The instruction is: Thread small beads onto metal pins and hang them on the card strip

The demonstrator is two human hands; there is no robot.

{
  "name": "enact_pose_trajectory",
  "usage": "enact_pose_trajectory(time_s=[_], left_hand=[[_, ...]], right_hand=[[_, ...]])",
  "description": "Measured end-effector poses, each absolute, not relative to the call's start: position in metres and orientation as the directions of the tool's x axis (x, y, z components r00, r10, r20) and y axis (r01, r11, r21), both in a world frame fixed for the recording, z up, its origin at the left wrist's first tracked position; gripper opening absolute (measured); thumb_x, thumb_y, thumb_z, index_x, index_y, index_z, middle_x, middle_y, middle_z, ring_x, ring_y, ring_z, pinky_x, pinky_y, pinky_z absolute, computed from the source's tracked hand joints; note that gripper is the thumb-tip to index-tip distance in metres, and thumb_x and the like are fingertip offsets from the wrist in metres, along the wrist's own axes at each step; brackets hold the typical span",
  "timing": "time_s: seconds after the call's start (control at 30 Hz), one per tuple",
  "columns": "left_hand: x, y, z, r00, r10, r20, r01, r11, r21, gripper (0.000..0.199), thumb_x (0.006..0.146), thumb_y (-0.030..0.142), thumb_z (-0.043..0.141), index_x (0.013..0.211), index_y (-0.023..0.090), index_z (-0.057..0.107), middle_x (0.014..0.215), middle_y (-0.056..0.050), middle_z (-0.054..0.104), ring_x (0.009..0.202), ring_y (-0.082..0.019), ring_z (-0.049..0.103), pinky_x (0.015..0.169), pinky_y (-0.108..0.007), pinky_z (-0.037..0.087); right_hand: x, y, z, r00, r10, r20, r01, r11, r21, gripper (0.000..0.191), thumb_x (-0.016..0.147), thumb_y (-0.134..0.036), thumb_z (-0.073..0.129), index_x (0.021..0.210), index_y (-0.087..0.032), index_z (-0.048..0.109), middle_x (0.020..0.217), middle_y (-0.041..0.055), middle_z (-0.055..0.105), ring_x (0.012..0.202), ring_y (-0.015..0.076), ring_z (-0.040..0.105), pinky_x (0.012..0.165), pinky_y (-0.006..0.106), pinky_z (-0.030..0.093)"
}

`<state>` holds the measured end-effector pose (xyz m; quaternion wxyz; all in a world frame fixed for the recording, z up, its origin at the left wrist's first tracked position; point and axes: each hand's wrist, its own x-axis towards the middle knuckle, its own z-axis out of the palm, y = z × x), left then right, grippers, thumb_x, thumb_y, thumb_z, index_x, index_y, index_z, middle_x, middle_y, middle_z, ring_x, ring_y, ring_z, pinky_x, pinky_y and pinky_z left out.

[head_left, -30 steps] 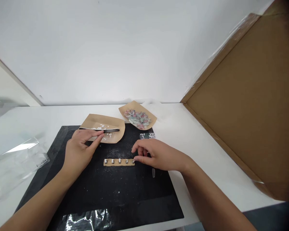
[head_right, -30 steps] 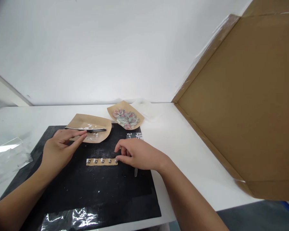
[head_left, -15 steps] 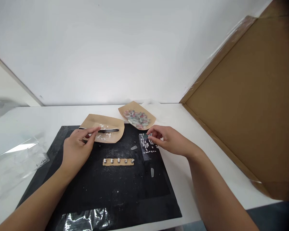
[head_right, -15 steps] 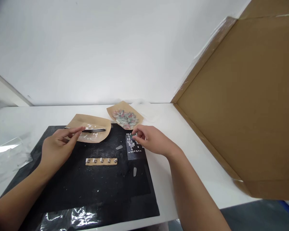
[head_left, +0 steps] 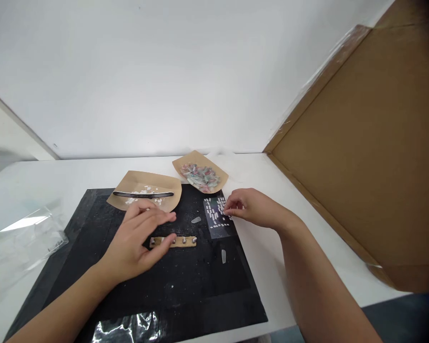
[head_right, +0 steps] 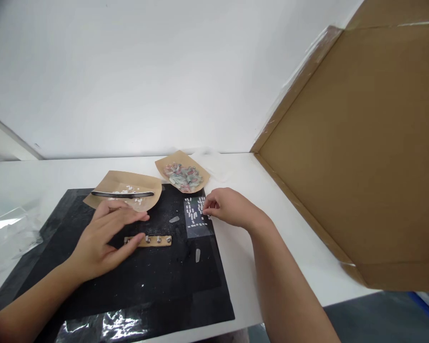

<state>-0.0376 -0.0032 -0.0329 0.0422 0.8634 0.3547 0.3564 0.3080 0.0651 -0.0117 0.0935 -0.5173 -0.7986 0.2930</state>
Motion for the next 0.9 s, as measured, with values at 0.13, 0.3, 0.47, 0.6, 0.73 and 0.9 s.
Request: enact_pose_trajectory(time_s=[0.13,0.3,0.47,0.6,0.73,0.9], left_hand=[[-0.0336,-0.0091,-0.0368,0.590,0.614,0.524,0.514,-0.787,0.343,0.047,0.087,0.022,0.078,0.132,0.021,0.064,0.114,-0.009,0.076,0.115,-0.029,0.061,0.103,-0.047,0.050],[-0.0331,-0.0119,-0.0356,0.609,0.615,0.501,0.499,-0.788,0.361,0.042,0.088,0.021,0.077,0.129,0.020,0.065,0.110,-0.009,0.075,0.114,-0.028,0.059,0.103,-0.046,0.050],[-0.0331,-0.0125,-0.0327,0.606,0.623,0.495,0.506,-0.782,0.364,0.038,0.089,0.021,0.076,0.126,0.019,0.064,0.107,-0.009,0.075,0.111,-0.028,0.058,0.102,-0.046,0.049],[-0.0327,-0.0123,-0.0339,0.612,0.628,0.481,0.504,-0.778,0.375,0.040,0.090,0.022,0.075,0.127,0.019,0.061,0.108,-0.009,0.075,0.111,-0.028,0.057,0.103,-0.047,0.048],[-0.0323,-0.0123,-0.0354,0.612,0.627,0.481,0.501,-0.779,0.377,0.041,0.090,0.022,0.075,0.128,0.019,0.060,0.109,-0.008,0.075,0.111,-0.028,0.056,0.103,-0.047,0.048],[-0.0318,-0.0135,-0.0345,0.607,0.635,0.478,0.502,-0.773,0.388,0.040,0.090,0.022,0.075,0.128,0.021,0.059,0.108,-0.009,0.074,0.111,-0.029,0.057,0.102,-0.048,0.049]], right_hand=[[0.3050,0.0655,-0.0155,-0.471,0.865,-0.172,0.758,0.297,-0.581,0.015,0.087,-0.037,0.075,0.088,-0.023,0.079,0.091,0.0037,0.076,0.080,0.0200,0.068,0.069,0.030,0.047],[0.3041,0.0642,-0.0178,-0.460,0.856,-0.237,0.768,0.250,-0.589,0.012,0.082,-0.032,0.079,0.090,-0.023,0.078,0.086,0.0014,0.076,0.076,0.0192,0.068,0.065,0.029,0.048],[0.3017,0.0628,-0.0171,-0.474,0.842,-0.259,0.781,0.266,-0.565,0.006,0.083,-0.027,0.075,0.086,-0.024,0.079,0.085,0.0014,0.077,0.076,0.0194,0.069,0.065,0.030,0.048],[0.2988,0.0608,-0.0154,-0.455,0.840,-0.294,0.806,0.248,-0.538,0.008,0.084,-0.024,0.071,0.085,-0.023,0.079,0.083,0.0019,0.077,0.073,0.0191,0.068,0.062,0.030,0.046],[0.2982,0.0607,-0.0162,-0.443,0.833,-0.331,0.804,0.206,-0.557,0.008,0.084,-0.027,0.070,0.085,-0.022,0.077,0.083,0.0025,0.076,0.073,0.0188,0.067,0.062,0.029,0.047],[0.2996,0.0623,-0.0211,-0.437,0.819,-0.372,0.793,0.156,-0.589,0.010,0.082,-0.030,0.070,0.085,-0.021,0.075,0.080,0.0027,0.075,0.070,0.0183,0.064,0.060,0.029,0.046]])
